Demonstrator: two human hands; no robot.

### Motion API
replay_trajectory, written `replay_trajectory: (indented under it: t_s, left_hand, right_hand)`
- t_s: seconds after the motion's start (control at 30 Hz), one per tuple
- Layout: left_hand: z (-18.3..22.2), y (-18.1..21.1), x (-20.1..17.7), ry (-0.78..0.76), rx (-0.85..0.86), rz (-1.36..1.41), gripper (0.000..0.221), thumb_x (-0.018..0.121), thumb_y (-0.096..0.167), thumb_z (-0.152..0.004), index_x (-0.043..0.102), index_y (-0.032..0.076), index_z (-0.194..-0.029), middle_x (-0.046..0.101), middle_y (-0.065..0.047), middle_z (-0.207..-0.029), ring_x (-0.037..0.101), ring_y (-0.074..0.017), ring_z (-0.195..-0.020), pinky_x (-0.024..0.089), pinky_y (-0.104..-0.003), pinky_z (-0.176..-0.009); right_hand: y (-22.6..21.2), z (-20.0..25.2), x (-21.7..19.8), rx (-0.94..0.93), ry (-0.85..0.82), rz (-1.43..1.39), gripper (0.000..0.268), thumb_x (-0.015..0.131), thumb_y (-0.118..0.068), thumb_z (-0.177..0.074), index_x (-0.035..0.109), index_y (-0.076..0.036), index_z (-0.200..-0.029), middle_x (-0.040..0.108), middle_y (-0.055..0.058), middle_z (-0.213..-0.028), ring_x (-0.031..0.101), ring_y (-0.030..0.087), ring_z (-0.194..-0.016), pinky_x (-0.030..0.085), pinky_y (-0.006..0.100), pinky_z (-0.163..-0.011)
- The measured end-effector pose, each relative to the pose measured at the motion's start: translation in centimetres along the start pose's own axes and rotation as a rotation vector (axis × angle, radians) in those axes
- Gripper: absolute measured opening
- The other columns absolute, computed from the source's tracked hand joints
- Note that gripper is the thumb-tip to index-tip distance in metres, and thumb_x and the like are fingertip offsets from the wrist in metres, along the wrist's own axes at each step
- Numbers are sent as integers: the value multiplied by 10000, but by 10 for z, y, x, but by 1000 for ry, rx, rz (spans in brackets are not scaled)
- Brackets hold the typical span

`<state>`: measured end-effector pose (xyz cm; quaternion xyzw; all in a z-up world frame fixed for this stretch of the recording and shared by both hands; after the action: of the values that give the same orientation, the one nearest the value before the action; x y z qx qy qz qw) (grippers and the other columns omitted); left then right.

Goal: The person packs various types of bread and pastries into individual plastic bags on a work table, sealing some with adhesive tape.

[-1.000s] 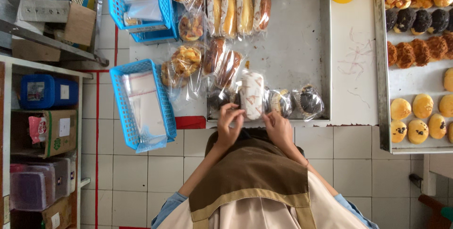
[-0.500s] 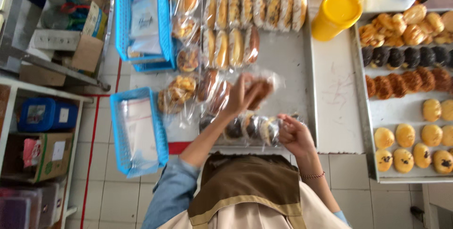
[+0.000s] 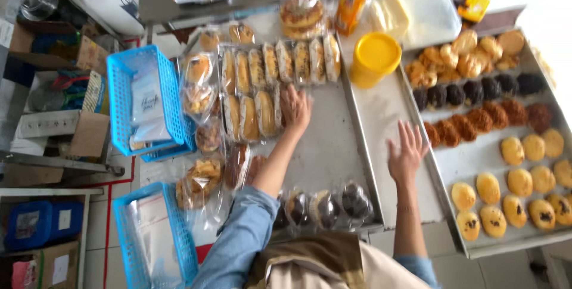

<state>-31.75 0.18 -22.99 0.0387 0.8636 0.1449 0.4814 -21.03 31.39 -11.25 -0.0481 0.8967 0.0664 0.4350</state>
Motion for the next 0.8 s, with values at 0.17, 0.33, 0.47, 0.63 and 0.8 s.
replay_trajectory:
  t_s: [0.17,0.33,0.47,0.63,0.8]
  left_hand:
    - [-26,19,-75,-390,-52,20,1048,823,584,-693,407,0,-1458,258,-257,-1571,265,-460,-1444,261,-662,-1158]
    - [6,8,-188,-2,-59,127,923,821,552,-789,456,1,-1433,322,-282,-1543,318,-493,-1399,291,-681,-1081]
    - [78,-48,-292,228,-239,250,415,700,310,-985,609,85,-1321,528,-157,-1441,471,-388,-1374,368,-512,-1173]
    - [149,-93,-372,401,-387,232,320,666,218,-1029,612,83,-1315,588,-119,-1394,517,-312,-1339,368,-505,-1150]
    - [186,-98,-396,447,-553,451,356,654,261,-1039,582,95,-1345,575,-97,-1444,523,-284,-1334,461,-456,-1081]
  right_hand:
    - [9,4,18,496,-418,-326,523,589,-316,-1010,608,-167,-1511,721,185,-1097,679,333,-906,512,461,-791]
    - [-66,9,-30,183,-131,-337,183,713,-212,-974,723,-151,-1147,739,118,-919,703,287,-891,501,532,-893]
    - [-182,17,-70,15,-747,-985,408,781,-254,-860,671,-149,-1239,741,105,-1053,720,298,-984,563,398,-822]
    - [-283,21,-89,-783,-464,-1025,528,795,-304,-829,687,-139,-1319,541,148,-1378,528,380,-1243,493,492,-1008]
    - [-328,27,-58,-977,-345,-1183,297,787,-237,-816,768,-163,-1103,667,61,-1293,597,325,-1236,535,460,-1015]
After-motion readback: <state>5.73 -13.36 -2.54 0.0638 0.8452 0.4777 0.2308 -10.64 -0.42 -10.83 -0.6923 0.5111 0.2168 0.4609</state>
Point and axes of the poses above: each hand's wrist, its own z-axis away from the middle knuckle, its own x-axis out of the palm, y = z × x, the point moved 1 cm from there along -z, towards the middle knuckle
